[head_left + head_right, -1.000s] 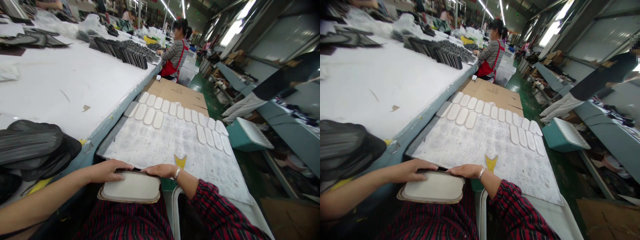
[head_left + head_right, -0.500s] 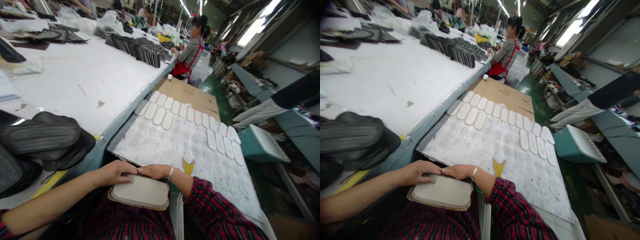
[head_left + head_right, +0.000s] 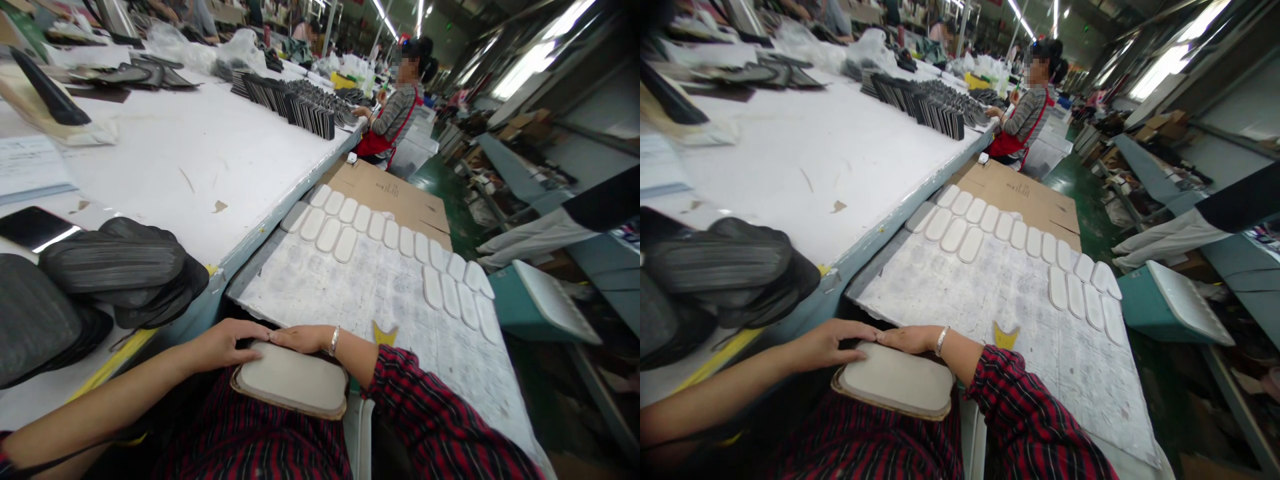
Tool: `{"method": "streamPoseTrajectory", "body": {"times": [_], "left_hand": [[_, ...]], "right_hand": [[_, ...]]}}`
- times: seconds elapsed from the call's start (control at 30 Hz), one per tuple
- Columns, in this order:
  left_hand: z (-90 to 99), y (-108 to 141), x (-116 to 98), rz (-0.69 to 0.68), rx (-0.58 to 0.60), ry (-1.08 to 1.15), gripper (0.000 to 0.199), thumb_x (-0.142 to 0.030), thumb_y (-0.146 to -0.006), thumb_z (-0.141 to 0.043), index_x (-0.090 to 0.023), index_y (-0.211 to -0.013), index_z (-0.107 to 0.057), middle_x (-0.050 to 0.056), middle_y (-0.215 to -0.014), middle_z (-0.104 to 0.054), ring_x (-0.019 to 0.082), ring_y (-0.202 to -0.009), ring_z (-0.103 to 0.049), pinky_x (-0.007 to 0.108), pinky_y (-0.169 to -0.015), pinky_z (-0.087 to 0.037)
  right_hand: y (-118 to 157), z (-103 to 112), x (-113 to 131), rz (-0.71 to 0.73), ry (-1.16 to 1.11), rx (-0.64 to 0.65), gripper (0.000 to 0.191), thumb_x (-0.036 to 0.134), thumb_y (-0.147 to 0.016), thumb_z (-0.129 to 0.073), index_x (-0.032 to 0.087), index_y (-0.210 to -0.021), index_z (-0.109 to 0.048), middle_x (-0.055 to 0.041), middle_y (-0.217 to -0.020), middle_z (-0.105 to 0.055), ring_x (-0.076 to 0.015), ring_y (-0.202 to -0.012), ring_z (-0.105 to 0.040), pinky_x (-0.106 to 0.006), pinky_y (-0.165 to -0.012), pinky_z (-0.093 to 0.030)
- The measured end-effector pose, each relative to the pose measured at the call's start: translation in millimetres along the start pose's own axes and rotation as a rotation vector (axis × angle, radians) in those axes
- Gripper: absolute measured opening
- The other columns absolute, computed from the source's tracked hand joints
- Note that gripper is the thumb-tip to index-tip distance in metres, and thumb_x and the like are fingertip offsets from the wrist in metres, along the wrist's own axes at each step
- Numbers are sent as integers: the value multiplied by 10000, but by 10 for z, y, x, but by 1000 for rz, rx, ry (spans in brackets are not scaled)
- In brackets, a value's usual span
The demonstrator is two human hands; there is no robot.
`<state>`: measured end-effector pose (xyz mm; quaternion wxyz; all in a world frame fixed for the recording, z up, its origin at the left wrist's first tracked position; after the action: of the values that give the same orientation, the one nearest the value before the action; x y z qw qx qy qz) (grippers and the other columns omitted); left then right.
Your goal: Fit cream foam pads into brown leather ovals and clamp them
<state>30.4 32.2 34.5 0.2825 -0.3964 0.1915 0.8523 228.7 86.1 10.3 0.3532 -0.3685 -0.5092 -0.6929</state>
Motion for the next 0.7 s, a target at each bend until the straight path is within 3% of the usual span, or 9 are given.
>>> {"method": "streamPoseTrajectory", "body": {"times": [0.1,0.2,0.33,0.47,0.57,0.7], "left_hand": [[-21,14,5,-10,10,-82,354,-378,-800,-558,-201,-1104,-593,56,-1142,-640,169,-1037,-589,288,-922,-446],[-26,19,20,-7,7,-133,358,-407,-805,-544,-211,-1100,-595,53,-1168,-627,170,-1040,-591,287,-921,-451],[-21,-2,-3,-45,-8,-216,335,-407,-827,-505,-212,-1081,-605,56,-1153,-635,170,-1018,-600,281,-898,-466],[-76,-66,-179,-133,-59,-394,333,-423,-811,-523,-228,-1065,-613,59,-1157,-630,218,-1100,-538,393,-999,-368],[-192,-92,-429,-232,-74,-467,378,-437,-787,-556,-255,-1118,-578,52,-1231,-578,242,-1164,-472,451,-1049,-265],[-415,-37,-757,-323,-52,-447,462,-446,-767,-582,-236,-1176,-529,79,-1242,-549,251,-1149,-454,407,-994,-320]], "right_hand": [[228,36,-63,23,-10,133,706,617,-856,-190,156,-1372,-330,-58,-1401,-365,-149,-1269,-352,-246,-1064,-243],[585,59,-179,50,-69,154,670,604,-868,-199,204,-1402,-251,-27,-1413,-348,-130,-1284,-325,-238,-1068,-222],[905,45,-298,42,-78,95,672,608,-867,-213,205,-1403,-252,-31,-1421,-335,-135,-1290,-316,-245,-1072,-217],[904,75,-251,-36,103,-17,588,545,-898,-265,198,-1367,-345,-48,-1400,-374,-164,-1270,-354,-290,-1076,-230],[990,99,-144,-92,233,-286,516,464,-910,-330,172,-1328,-408,-74,-1366,-420,-186,-1257,-375,-335,-1075,-244],[1492,-167,-36,-127,242,-864,414,404,-917,-344,186,-1236,-496,-77,-1253,-528,-177,-1168,-464,-353,-1019,-334]]}}
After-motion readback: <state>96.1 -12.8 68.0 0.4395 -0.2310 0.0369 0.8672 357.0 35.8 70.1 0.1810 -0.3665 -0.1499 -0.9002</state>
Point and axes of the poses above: each hand's wrist, its own y-axis away from the middle knuckle, its own z-axis out of the back of the hand, x = y × z, the point moved 1 cm from there along -y, towards the middle knuckle
